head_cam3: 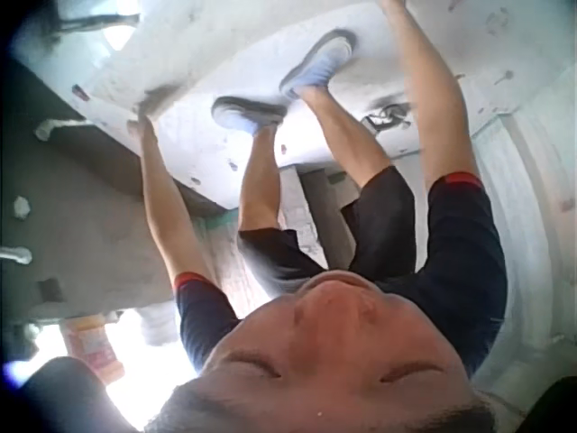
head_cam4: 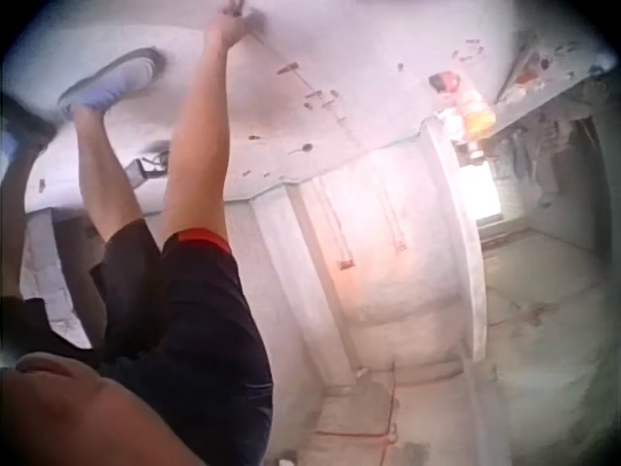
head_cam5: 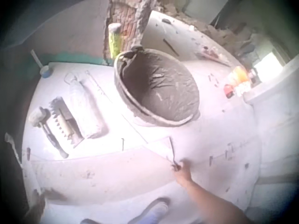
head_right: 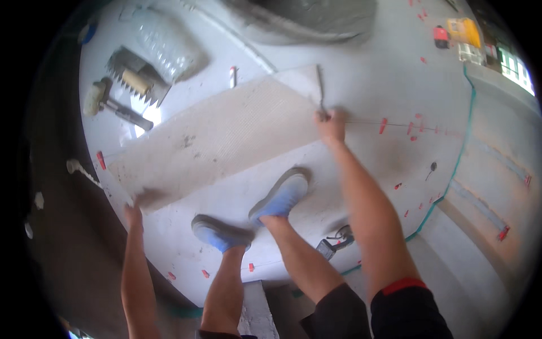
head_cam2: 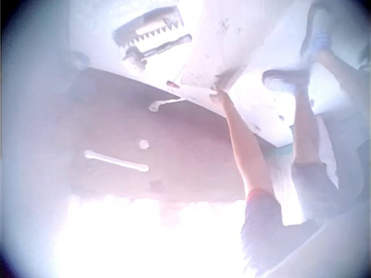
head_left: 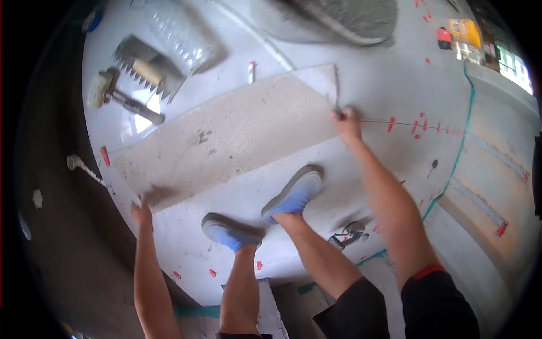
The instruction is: The person applies mortar to the back of a floor tile with a trowel, spreads it evenly, and then places the tile onto the floor, using a mallet to tap it into place.
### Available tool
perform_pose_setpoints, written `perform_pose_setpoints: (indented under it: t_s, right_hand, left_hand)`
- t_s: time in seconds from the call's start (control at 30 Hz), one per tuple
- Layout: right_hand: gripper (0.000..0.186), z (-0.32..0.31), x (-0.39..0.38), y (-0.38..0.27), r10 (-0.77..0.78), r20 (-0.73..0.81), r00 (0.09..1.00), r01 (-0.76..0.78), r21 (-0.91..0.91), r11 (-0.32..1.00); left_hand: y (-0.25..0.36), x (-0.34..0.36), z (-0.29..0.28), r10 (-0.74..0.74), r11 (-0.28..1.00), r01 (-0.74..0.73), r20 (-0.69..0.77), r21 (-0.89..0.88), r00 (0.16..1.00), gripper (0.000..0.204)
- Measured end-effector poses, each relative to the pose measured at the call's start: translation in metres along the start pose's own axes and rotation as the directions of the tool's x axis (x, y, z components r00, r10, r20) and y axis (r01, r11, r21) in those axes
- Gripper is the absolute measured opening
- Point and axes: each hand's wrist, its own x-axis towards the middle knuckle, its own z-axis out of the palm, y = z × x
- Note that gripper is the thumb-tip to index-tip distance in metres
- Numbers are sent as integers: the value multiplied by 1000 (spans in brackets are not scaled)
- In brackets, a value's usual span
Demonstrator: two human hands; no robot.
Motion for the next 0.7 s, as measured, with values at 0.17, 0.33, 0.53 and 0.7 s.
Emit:
perform_pose_setpoints:
  t_s: [0.17,0.33,0.53,0.7]
  right_hand:
    - [56,-56,-114,96,-91,180,979,122,-168,978]
    - [53,-130,-304,175,201,746,635,-202,-91,975]
    - [43,-236,-408,189,184,903,387,-511,44,858]
    - [38,-359,-351,165,-20,764,645,-232,220,948]
  left_hand:
    - [-32,-180,-31,-32,960,-95,439,264,898,69]
    - [39,-351,-79,-7,962,-191,716,196,699,60]
    - [194,-432,-133,132,971,-239,768,28,626,49]
    - [320,-462,-171,243,953,-290,796,-89,554,40]
